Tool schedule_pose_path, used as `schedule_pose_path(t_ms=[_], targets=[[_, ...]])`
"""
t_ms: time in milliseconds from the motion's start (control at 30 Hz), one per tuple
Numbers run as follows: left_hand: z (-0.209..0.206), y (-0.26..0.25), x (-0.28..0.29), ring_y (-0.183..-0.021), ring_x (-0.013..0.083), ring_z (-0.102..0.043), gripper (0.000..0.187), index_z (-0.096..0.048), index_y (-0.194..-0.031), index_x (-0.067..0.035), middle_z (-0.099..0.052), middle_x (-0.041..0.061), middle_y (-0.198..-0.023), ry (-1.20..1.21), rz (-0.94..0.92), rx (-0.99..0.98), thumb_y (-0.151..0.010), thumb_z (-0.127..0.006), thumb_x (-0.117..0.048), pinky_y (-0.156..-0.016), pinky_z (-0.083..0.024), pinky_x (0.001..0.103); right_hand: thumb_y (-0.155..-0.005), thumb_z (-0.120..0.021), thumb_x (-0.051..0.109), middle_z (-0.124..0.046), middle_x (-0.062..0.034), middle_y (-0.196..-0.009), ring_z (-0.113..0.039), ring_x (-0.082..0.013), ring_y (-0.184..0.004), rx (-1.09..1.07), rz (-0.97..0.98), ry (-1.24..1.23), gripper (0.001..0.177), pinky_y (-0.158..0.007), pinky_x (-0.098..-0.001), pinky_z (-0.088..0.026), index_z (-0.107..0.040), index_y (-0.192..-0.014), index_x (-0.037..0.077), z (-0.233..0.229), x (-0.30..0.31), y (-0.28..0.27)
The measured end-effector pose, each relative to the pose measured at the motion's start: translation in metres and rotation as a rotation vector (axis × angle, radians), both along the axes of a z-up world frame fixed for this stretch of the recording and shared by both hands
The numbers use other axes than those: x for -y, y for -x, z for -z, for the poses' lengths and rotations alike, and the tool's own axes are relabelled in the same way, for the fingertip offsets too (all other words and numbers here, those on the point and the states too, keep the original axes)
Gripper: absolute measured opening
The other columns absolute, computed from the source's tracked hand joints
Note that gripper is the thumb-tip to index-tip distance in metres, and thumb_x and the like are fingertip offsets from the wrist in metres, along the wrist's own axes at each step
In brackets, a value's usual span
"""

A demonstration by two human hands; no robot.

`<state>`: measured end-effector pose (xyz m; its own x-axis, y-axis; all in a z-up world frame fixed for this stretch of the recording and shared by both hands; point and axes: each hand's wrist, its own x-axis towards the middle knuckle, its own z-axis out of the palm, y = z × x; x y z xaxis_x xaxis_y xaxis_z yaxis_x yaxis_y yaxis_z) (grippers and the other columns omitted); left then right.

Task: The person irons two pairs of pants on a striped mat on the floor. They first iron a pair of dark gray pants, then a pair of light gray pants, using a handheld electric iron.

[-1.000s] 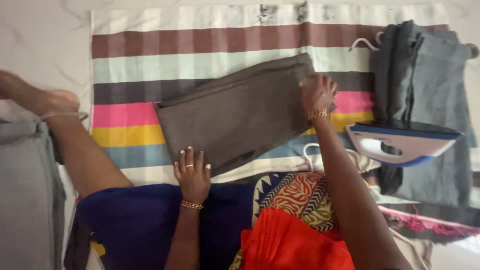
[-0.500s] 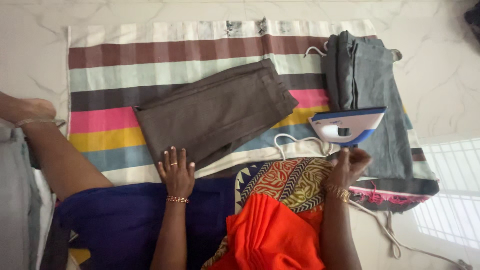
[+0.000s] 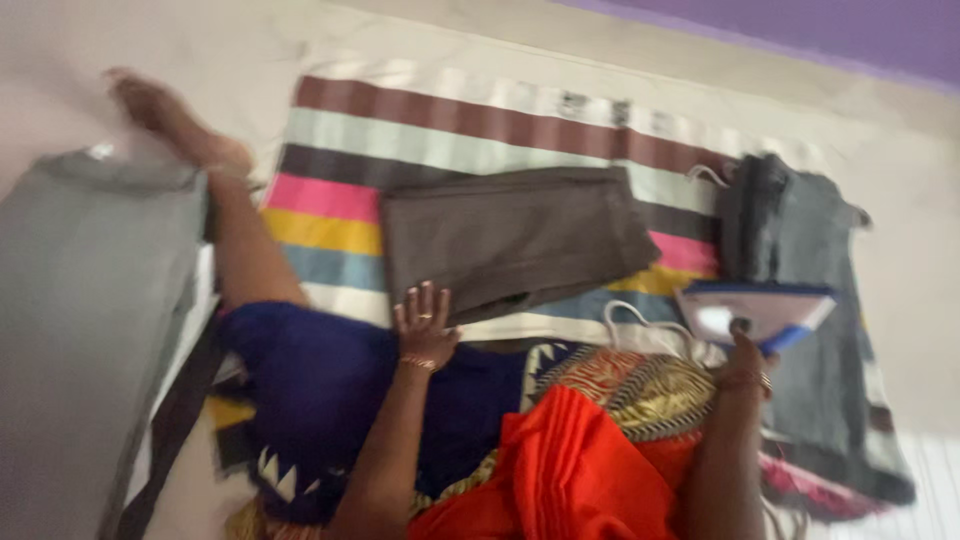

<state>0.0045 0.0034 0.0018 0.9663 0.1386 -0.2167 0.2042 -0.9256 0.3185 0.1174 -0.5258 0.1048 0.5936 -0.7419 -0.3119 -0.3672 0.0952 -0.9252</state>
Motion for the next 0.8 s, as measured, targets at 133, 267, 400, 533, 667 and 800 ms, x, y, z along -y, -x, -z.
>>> schedule_pose_path(t_ms=[133,267,400,533,667,800], targets=[[-0.011,-0.003,0.001,-0.157,0.0325,0.014,0.088,-0.007,-0.165,-0.026,0.012,0.009,-0.172,0.04,-0.018,-0.121,-0.096,-0.05,-0.061,-0.123,0.009,0.058,-0.092,-0.081,0.016,-0.062,-0.0123,-0.135,-0.064,-0.0222,-0.111,0.002,-0.144,0.058,0.076,-0.087,-0.0387,-0.054,-0.034,-0.151,0.011,-0.014,-0.012,0.004],[-0.017,-0.004,0.0,-0.158,0.031,0.018,0.088,-0.006,-0.165,-0.029,0.015,0.007,-0.172,0.062,-0.032,-0.155,-0.096,-0.049,-0.062,-0.123,0.011,0.057,-0.099,-0.075,0.019,-0.063,-0.0107,-0.14,-0.064,-0.0212,-0.111,0.321,-0.257,0.12,0.073,-0.084,-0.0379,-0.053,-0.032,-0.158,0.012,-0.001,-0.009,-0.018],[-0.016,-0.006,0.001,-0.157,0.0313,0.018,0.09,-0.005,-0.166,-0.028,0.016,0.008,-0.173,0.069,-0.026,-0.188,-0.096,-0.05,-0.063,-0.122,0.012,0.058,-0.107,-0.078,0.009,-0.052,-0.0107,-0.157,-0.063,-0.0177,-0.125,0.547,-0.408,0.307,0.095,-0.096,-0.0324,-0.057,-0.004,-0.167,0.008,0.008,-0.001,-0.048],[-0.018,-0.008,-0.003,-0.157,0.0307,0.019,0.091,-0.004,-0.165,-0.03,0.018,0.007,-0.172,0.092,-0.026,-0.205,-0.095,-0.05,-0.064,-0.121,0.012,0.059,-0.101,-0.073,0.023,-0.064,-0.0117,-0.116,-0.062,-0.0193,-0.089,0.219,-0.385,0.44,0.087,-0.072,-0.0389,-0.052,-0.014,-0.163,0.007,-0.014,-0.015,-0.09],[-0.022,-0.009,-0.003,-0.157,0.03,0.02,0.093,-0.003,-0.165,-0.031,0.019,0.007,-0.172,0.082,-0.021,-0.227,-0.093,-0.051,-0.065,-0.121,0.013,0.06,-0.098,-0.079,0.035,-0.067,-0.0185,-0.101,-0.068,-0.0303,-0.085,-0.006,-0.548,0.938,0.056,-0.076,-0.0482,-0.054,-0.054,-0.13,-0.003,-0.054,-0.04,-0.11],[-0.029,-0.013,-0.004,-0.156,0.0288,0.022,0.095,-0.001,-0.165,-0.03,0.021,0.007,-0.171,0.083,-0.035,-0.263,-0.092,-0.051,-0.066,-0.119,0.015,0.059,-0.089,-0.08,0.034,-0.07,-0.0288,-0.105,-0.069,-0.0463,-0.095,0.003,-0.76,1.05,0.051,-0.081,-0.0536,-0.053,-0.062,-0.119,-0.003,-0.082,-0.073,-0.146]])
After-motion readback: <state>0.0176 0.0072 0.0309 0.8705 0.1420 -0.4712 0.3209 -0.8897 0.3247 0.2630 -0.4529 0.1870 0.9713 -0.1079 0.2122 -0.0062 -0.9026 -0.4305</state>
